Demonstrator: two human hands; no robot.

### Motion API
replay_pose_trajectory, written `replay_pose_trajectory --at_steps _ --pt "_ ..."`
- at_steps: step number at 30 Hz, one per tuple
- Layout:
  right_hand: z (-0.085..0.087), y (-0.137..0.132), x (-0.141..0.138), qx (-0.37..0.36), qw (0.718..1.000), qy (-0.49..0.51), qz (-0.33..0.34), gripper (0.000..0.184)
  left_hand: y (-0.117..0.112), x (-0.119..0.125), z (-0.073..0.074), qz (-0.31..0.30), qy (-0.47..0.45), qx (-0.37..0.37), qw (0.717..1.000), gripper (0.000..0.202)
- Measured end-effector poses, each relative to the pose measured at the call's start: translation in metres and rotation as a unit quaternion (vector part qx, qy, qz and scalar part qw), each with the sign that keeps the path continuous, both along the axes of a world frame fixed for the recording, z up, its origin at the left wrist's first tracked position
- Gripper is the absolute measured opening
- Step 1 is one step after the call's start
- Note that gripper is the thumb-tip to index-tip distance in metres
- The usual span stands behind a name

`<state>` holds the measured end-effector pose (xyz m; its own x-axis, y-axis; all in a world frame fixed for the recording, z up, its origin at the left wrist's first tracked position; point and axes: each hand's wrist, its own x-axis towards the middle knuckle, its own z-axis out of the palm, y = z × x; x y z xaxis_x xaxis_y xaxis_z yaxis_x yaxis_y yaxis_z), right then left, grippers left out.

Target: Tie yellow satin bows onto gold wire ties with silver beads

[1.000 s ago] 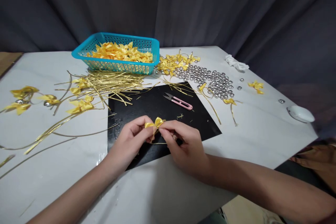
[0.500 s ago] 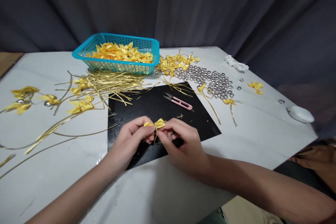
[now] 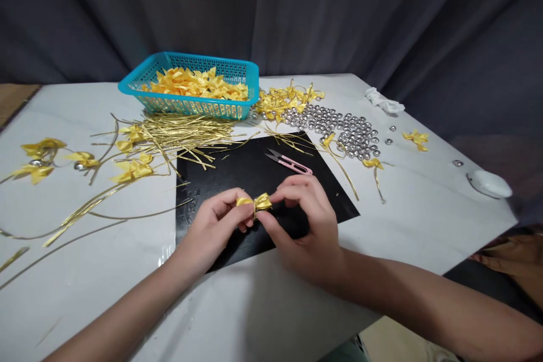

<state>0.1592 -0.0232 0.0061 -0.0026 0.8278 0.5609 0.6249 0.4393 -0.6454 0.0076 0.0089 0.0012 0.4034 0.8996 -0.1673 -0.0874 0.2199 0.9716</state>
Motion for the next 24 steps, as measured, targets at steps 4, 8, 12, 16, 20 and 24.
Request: replay_pose_trajectory --at_steps 4,8,12,16,20,24 --pt "0.002 0.001 0.000 0.006 1.000 -0.015 0.012 0.004 0.000 0.001 0.004 -0.017 0.035 0.022 0.999 0.022" --pt "0.002 0.002 0.000 0.006 1.000 -0.007 0.019 0.005 -0.001 0.003 0.009 -0.047 0.082 0.046 0.994 0.023" --pt "0.004 0.002 0.000 -0.005 0.999 0.026 0.025 0.006 -0.003 0.003 0.011 -0.068 0.098 0.046 0.992 0.024" --pt "0.009 0.004 -0.001 -0.051 0.994 0.082 0.043 0.007 -0.004 0.002 0.010 -0.082 0.118 0.049 0.988 0.024" --pt "0.012 0.007 0.003 -0.044 0.992 0.078 0.086 0.010 -0.003 0.003 0.010 -0.078 0.124 0.053 0.988 0.024" --pt "0.012 0.010 0.010 -0.039 0.989 0.015 0.142 0.010 -0.002 0.003 0.009 -0.073 0.107 0.044 0.991 0.024"
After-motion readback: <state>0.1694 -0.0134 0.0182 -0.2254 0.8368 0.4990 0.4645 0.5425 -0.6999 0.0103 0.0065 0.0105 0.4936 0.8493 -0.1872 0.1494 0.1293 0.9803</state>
